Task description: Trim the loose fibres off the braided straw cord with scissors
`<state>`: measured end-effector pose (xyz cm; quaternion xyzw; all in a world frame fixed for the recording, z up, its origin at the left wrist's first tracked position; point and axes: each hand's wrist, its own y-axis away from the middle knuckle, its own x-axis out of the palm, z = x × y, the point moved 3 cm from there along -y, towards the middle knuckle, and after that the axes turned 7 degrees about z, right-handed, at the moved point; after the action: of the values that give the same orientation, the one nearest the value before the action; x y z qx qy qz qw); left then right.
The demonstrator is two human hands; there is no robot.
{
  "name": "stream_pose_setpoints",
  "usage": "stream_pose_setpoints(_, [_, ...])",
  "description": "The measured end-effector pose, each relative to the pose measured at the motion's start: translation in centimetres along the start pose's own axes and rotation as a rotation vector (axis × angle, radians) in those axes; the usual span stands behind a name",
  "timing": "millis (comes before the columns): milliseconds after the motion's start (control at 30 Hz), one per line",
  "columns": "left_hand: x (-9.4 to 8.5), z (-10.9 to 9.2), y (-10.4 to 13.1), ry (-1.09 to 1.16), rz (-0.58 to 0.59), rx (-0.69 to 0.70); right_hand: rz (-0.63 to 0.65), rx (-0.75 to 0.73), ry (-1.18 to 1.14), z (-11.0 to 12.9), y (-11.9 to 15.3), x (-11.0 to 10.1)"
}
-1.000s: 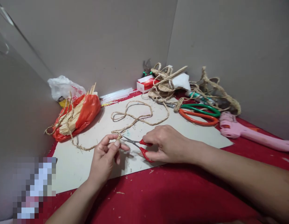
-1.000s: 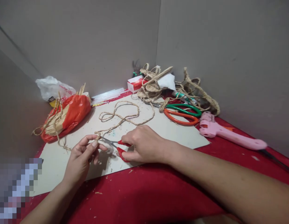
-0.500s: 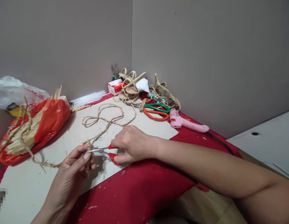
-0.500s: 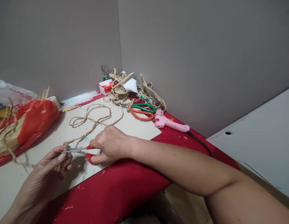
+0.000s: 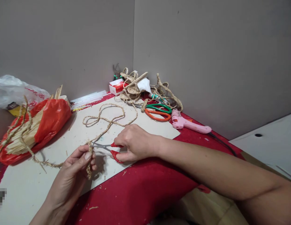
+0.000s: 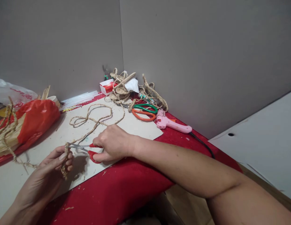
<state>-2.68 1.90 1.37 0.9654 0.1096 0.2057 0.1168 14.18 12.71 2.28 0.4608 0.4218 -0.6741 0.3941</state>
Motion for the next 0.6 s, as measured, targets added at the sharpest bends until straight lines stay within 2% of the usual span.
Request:
stream_pose_setpoints(133, [0.21, 0.01, 0.14, 0.006, 0.001, -0.016, 0.021, -0.003, -0.027, 0.25, -0.13, 0.25])
stream_pose_setpoints(367, [0.34, 0.00, 0.30, 0.024, -0.061, -0.010, 0.039, -0.031, 0.015, 0.20, -0.30, 0.86])
stream_pose_setpoints(600, [-0.16, 0.00, 0.09, 0.016, -0.091, 0.005, 0.043, -0.010, 0.016, 0.15, -0.22, 0.47])
